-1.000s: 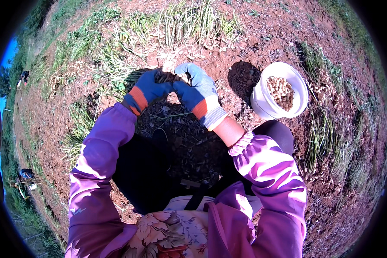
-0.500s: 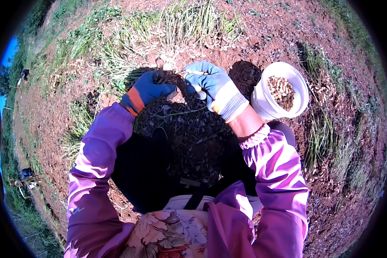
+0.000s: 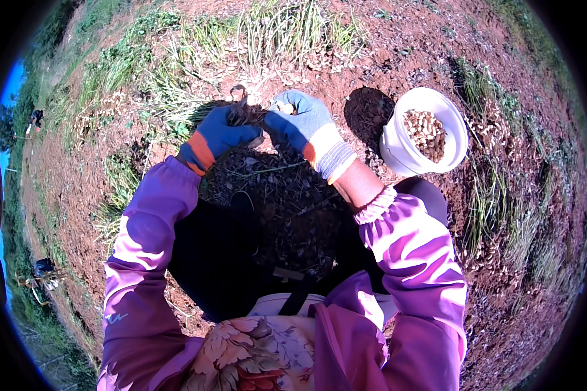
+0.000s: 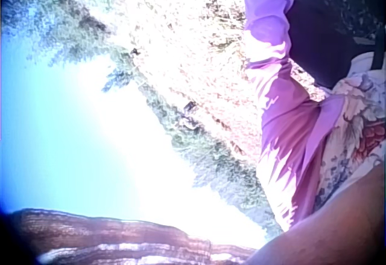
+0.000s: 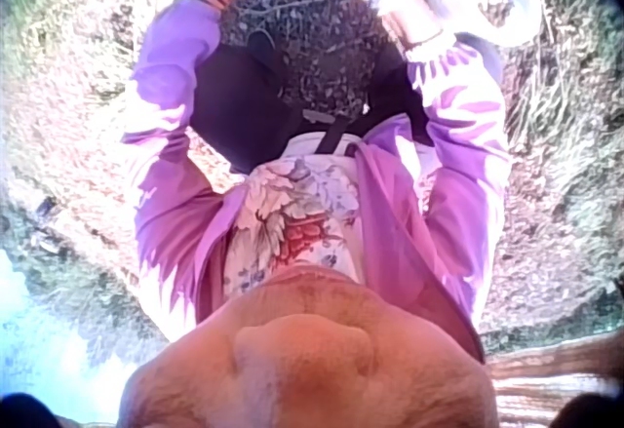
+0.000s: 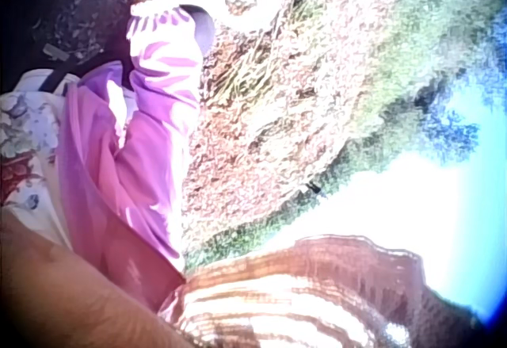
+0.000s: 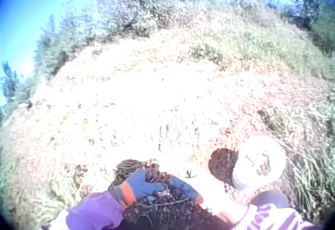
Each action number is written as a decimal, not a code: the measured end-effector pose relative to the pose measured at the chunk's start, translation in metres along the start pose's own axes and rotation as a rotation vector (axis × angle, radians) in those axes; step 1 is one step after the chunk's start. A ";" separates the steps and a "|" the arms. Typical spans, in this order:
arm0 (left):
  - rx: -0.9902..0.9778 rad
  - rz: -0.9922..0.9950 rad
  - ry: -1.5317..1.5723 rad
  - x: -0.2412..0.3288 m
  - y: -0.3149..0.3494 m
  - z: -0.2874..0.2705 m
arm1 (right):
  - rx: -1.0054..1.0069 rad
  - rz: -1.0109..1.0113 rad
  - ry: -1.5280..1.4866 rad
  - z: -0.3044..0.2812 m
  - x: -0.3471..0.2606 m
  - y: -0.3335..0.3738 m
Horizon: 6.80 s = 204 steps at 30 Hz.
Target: The person sits on the ground in a field and pulls peanut plants from the soil. They shake off dirt and separate the peanut pods from the roots, placing the pods into a white bucket nearby.
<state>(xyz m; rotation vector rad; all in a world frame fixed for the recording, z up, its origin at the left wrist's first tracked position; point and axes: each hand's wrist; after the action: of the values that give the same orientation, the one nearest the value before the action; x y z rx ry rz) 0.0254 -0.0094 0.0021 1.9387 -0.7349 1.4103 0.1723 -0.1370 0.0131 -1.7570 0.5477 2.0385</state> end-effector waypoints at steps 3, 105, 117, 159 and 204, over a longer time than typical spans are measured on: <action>0.030 0.051 -0.025 -0.011 0.000 -0.001 | 0.040 0.216 -0.193 -0.002 -0.004 0.002; 0.436 0.490 -0.764 -0.014 0.083 0.021 | -0.220 -0.220 0.484 0.006 0.021 0.080; 0.520 0.326 -0.238 -0.031 0.053 -0.043 | -0.279 -0.347 0.397 -0.003 -0.008 0.108; 0.574 -0.939 -1.602 -0.108 0.365 -0.280 | -0.033 0.285 0.667 -0.169 -0.001 0.004; 0.496 0.003 -0.633 -0.399 -0.199 -0.082 | -0.170 0.618 0.961 -0.124 -0.001 -0.020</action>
<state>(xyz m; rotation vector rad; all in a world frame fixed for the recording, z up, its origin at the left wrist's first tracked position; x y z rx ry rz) 0.0140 0.2126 -0.3929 2.8350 -0.6951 1.0316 0.2864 -0.1861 -0.0033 -2.9178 1.3534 1.4254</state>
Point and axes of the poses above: each hand's wrist, its own y-axis away from the middle knuckle, its own z-axis out of the palm, x = y × z, and after that the axes turned 12 degrees about x, right-handed
